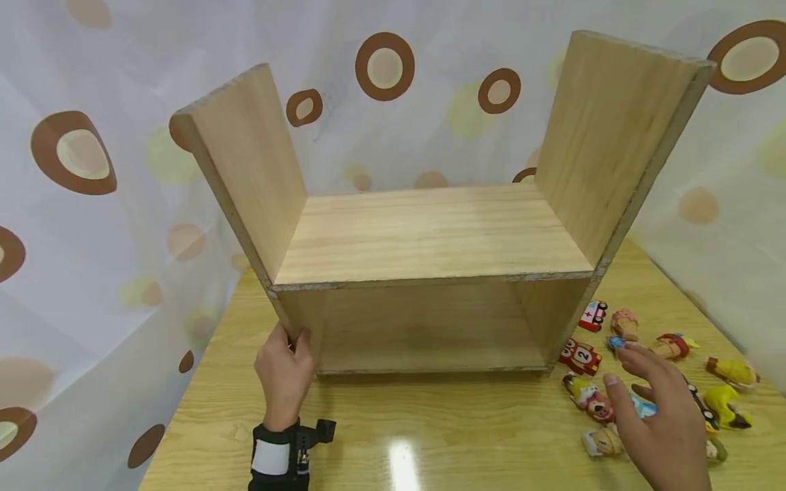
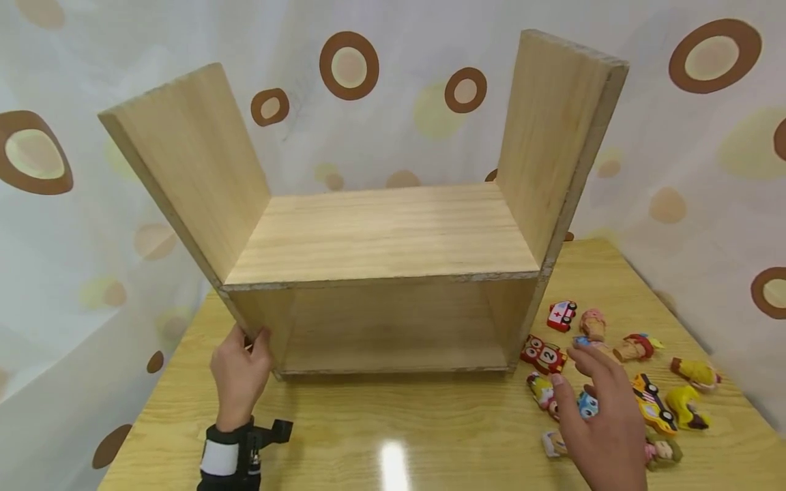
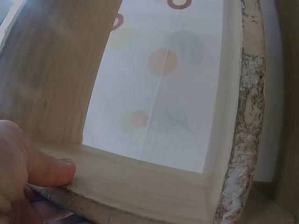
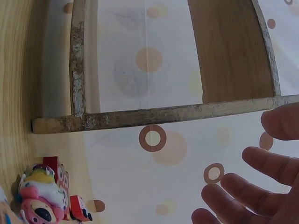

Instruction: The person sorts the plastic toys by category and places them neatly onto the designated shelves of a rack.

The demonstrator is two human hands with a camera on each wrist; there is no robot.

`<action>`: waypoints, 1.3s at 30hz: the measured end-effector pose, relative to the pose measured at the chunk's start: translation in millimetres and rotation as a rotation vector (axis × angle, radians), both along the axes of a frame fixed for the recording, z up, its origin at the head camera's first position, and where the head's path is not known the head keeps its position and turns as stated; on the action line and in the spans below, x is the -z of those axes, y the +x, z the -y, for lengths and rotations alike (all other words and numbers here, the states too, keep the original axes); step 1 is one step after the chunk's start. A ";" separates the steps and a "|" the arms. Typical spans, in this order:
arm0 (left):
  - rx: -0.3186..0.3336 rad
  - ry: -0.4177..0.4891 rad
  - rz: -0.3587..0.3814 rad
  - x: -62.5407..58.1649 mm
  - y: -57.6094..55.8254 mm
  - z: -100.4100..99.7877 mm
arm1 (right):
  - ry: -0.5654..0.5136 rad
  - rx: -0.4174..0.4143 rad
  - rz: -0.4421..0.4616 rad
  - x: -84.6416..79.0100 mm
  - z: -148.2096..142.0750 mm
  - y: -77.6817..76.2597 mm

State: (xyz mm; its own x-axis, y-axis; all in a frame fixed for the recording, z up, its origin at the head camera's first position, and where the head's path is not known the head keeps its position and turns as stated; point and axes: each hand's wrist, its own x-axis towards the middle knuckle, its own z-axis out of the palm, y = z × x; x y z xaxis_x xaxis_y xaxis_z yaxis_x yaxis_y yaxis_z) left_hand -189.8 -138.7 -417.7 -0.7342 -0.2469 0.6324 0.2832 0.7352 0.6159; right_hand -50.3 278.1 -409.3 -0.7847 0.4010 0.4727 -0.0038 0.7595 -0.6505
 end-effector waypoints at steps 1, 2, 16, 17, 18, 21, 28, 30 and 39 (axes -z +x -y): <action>0.001 0.001 -0.002 -0.4 -0.1 0.1 | -0.001 -0.002 -0.001 0.1 -0.7 0.2; 0.000 0.002 -0.001 -0.5 -0.5 0.5 | -0.006 -0.005 -0.002 0.4 -1.5 0.6; 0.056 0.029 0.002 1.4 -5.5 3.2 | -0.080 0.105 0.048 3.4 -13.2 6.8; 0.060 0.027 0.001 1.2 -5.6 3.1 | -0.083 0.108 0.051 3.3 -13.9 6.9; 0.067 0.028 0.002 0.9 -5.5 2.9 | -0.084 0.110 0.053 3.0 -14.6 7.0; 0.092 0.034 0.015 0.2 -5.3 2.6 | -0.076 0.113 0.054 1.2 -15.6 7.0; 0.164 0.140 0.047 6.7 -4.9 3.1 | -0.065 0.155 0.006 -3.4 -16.1 6.6; 0.185 0.171 0.035 12.3 -4.0 3.8 | -0.049 0.162 -0.020 -5.1 -18.1 6.3; 0.212 0.197 -0.088 40.2 -4.1 4.3 | 0.089 0.116 0.150 -0.7 -43.3 5.7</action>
State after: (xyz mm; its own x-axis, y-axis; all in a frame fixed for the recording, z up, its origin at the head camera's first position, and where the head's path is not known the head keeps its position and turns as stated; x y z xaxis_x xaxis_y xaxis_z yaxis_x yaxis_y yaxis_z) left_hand -193.9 -143.0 -457.9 -0.7273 -0.2180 0.6508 0.4762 0.5225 0.7072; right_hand -44.6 321.4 -408.6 -0.7998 0.4549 0.3917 0.1789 0.8035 -0.5678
